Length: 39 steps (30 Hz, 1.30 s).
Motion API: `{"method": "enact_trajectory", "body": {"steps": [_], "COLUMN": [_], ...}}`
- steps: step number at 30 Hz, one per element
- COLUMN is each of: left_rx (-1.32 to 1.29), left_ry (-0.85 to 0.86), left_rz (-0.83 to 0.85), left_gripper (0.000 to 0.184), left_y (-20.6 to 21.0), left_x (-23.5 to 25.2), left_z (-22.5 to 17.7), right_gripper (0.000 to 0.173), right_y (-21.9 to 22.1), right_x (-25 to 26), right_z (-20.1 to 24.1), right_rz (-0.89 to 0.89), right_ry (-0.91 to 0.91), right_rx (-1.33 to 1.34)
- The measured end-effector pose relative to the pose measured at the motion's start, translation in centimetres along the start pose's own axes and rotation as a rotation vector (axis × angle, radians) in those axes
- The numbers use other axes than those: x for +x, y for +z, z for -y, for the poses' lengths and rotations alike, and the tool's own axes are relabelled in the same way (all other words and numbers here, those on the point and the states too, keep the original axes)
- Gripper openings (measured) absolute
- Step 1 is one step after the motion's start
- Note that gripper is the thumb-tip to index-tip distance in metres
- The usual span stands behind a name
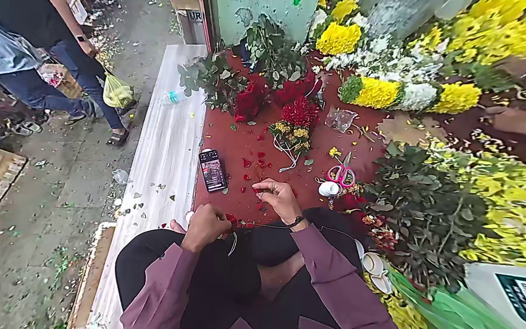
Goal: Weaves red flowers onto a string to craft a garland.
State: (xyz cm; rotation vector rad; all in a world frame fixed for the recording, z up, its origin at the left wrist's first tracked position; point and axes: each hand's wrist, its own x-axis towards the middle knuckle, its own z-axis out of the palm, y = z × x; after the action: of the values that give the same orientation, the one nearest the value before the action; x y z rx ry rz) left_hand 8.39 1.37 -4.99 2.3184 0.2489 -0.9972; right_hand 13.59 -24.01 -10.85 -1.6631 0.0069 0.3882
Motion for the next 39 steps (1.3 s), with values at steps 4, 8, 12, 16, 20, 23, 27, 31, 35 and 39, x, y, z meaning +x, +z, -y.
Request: {"method": "enact_trajectory", "body": {"steps": [4, 8, 12, 16, 20, 23, 27, 31, 35, 39], "left_rx": [0.003, 0.007, 0.016, 0.015, 0.023, 0.028, 0.009, -0.007, -0.065, -0.131], "left_ry": [0.002, -0.003, -0.011, -0.020, -0.023, -0.028, -0.028, -0.027, -0.029, -0.035], "left_rz": [-0.004, -0.002, 0.007, 0.006, 0.003, -0.006, -0.018, -0.041, -0.078, -0.080], "left_gripper": [0.022, 0.021, 0.022, 0.021, 0.021, 0.022, 0.023, 0.024, 0.022, 0.021], "left_y": [0.1, 0.2, 0.1, 0.1, 0.1, 0.2, 0.2, 0.2, 0.0, -0.2], "left_x": [0.0, 0.1, 0.1, 0.0, 0.0, 0.1, 0.2, 0.3, 0.3, 0.2], "left_z": [0.2, 0.1, 0.1, 0.0, 0.0, 0.0, 0.1, 0.2, 0.1, 0.0], "right_gripper": [0.014, 0.034, 0.053, 0.040, 0.024, 0.016, 0.013, 0.011, 0.013, 0.034], "right_y": [-0.2, -0.6, -0.7, -0.7, -0.6, -0.4, -0.2, 0.6, 1.8, 3.1], "right_x": [0.2, 0.6, 0.6, 0.5, 0.6, 0.4, 0.3, -0.3, -1.5, -3.4], "right_z": [-0.2, -0.7, -0.3, -0.1, -0.5, -0.5, -0.3, 0.0, 0.3, 1.2], "right_rz": [-0.030, -0.034, 0.024, 0.043, -0.046, -0.093, -0.130, -0.150, -0.131, 0.001], "right_ry": [0.043, 0.044, 0.044, 0.044, 0.014, 0.003, -0.003, 0.006, 0.038, 0.026], "right_rx": [-0.009, -0.093, -0.116, -0.119, -0.131, -0.119, -0.094, -0.078, 0.001, 0.154]}}
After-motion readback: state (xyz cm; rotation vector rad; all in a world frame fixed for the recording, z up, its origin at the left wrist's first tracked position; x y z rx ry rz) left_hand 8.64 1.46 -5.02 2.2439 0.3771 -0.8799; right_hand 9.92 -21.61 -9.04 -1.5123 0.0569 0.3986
